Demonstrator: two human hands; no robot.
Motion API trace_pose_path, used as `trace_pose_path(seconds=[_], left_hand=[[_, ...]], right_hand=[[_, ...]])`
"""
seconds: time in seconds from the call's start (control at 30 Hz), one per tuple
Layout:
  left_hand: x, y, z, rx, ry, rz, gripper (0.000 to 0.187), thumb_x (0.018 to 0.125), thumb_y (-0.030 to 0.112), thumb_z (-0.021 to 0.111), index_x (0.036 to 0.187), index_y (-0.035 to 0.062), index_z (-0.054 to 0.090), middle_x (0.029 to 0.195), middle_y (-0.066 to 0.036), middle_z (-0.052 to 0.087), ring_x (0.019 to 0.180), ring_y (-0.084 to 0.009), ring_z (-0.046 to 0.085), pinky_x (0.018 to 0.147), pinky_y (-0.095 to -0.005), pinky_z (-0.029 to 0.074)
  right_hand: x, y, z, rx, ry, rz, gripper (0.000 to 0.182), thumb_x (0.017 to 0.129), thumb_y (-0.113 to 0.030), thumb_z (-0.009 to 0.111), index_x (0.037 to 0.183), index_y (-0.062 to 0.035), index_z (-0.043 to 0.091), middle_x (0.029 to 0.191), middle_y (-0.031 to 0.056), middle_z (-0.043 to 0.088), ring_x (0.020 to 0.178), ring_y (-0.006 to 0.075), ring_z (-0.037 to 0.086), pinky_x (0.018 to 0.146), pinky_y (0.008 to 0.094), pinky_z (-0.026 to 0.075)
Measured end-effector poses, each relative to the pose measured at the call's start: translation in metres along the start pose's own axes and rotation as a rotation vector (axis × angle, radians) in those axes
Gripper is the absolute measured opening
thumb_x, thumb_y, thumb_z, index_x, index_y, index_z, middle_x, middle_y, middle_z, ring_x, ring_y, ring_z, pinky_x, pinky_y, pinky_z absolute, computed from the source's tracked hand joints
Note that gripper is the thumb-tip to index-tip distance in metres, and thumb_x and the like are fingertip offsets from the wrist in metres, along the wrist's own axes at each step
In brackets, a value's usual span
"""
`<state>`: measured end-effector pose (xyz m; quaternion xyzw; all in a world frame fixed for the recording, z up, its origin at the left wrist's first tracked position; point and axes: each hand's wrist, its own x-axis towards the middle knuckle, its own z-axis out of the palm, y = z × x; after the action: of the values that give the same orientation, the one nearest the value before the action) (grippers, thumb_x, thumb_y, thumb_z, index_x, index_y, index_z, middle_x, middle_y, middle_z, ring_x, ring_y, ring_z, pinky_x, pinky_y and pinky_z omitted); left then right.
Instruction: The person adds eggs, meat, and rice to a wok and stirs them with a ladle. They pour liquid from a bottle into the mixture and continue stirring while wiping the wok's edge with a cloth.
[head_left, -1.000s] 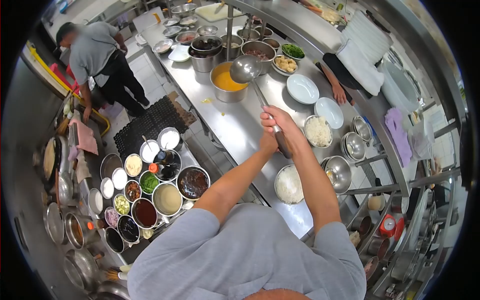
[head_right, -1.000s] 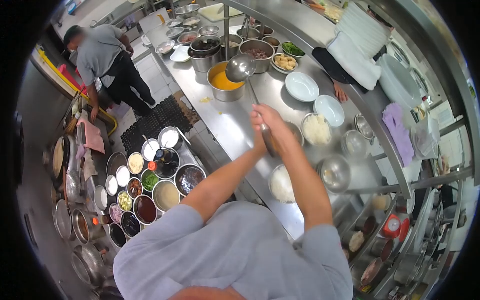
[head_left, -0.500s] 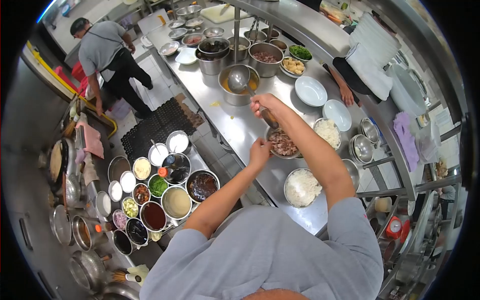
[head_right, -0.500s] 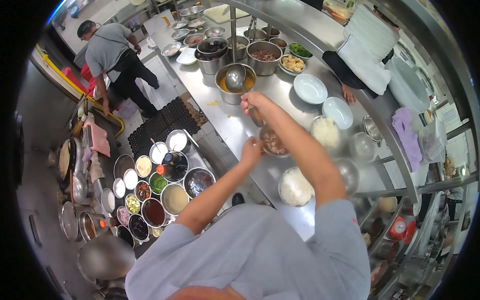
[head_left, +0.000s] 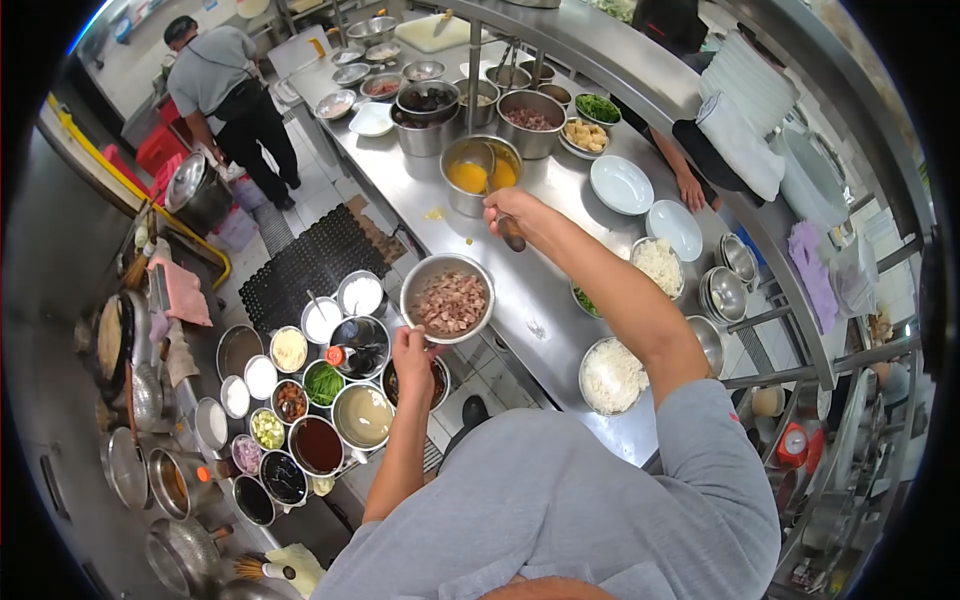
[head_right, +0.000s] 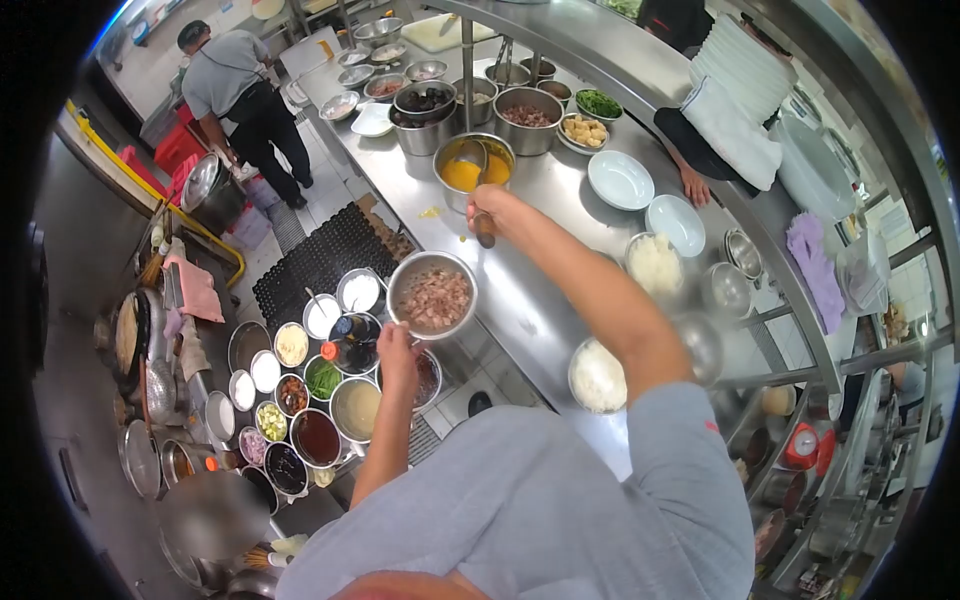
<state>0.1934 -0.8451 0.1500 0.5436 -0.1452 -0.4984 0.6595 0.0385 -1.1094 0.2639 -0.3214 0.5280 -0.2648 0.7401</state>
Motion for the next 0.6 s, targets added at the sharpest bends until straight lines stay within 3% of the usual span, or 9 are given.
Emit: trace_pose_path(seconds=[0.17,0.37,0.47,0.6], left_hand=[[0.008,0.007,-0.018,-0.054,0.062,0.064,0.014,0.099,0.015,0.056,0.088,0.0084,0.051,0.081,-0.001,0.054,0.072,-0.0096,0.055,0.066,-0.0315,0.058],[0.007,0.006,-0.039,-0.079,0.101,0.063,0.014,0.099,0.015,0.055,0.087,0.0093,0.050,0.082,0.000,0.056,0.073,-0.0104,0.057,0.068,-0.0329,0.059],[0.009,0.006,-0.043,-0.097,0.104,0.057,0.013,0.100,0.014,0.053,0.089,0.0099,0.049,0.083,-0.001,0.057,0.078,-0.0121,0.062,0.071,-0.0358,0.061],[0.019,0.006,-0.051,-0.080,0.122,0.062,0.013,0.099,0.014,0.054,0.088,0.0098,0.049,0.083,-0.001,0.057,0.077,-0.0122,0.062,0.070,-0.0358,0.061]], right_hand=[[0.013,0.002,0.009,0.286,-0.058,0.085,0.005,0.094,-0.003,0.045,0.089,-0.0045,0.043,0.062,0.0023,0.047,0.047,0.0129,0.046,0.041,0.0296,0.042],[-0.015,0.017,-0.010,0.473,-0.328,0.008,0.009,0.095,-0.001,0.045,0.096,-0.0045,0.038,0.066,0.0015,0.047,0.053,0.0102,0.045,0.046,0.0242,0.040],[-0.024,0.027,-0.025,0.774,-0.400,0.073,0.011,0.097,-0.005,0.048,0.097,-0.0046,0.037,0.072,0.0010,0.047,0.055,0.0083,0.046,0.049,0.0225,0.040],[-0.032,0.035,-0.046,0.805,-0.482,0.140,0.010,0.098,-0.007,0.048,0.096,-0.0043,0.039,0.076,0.0007,0.047,0.054,0.0069,0.046,0.048,0.0222,0.039]])
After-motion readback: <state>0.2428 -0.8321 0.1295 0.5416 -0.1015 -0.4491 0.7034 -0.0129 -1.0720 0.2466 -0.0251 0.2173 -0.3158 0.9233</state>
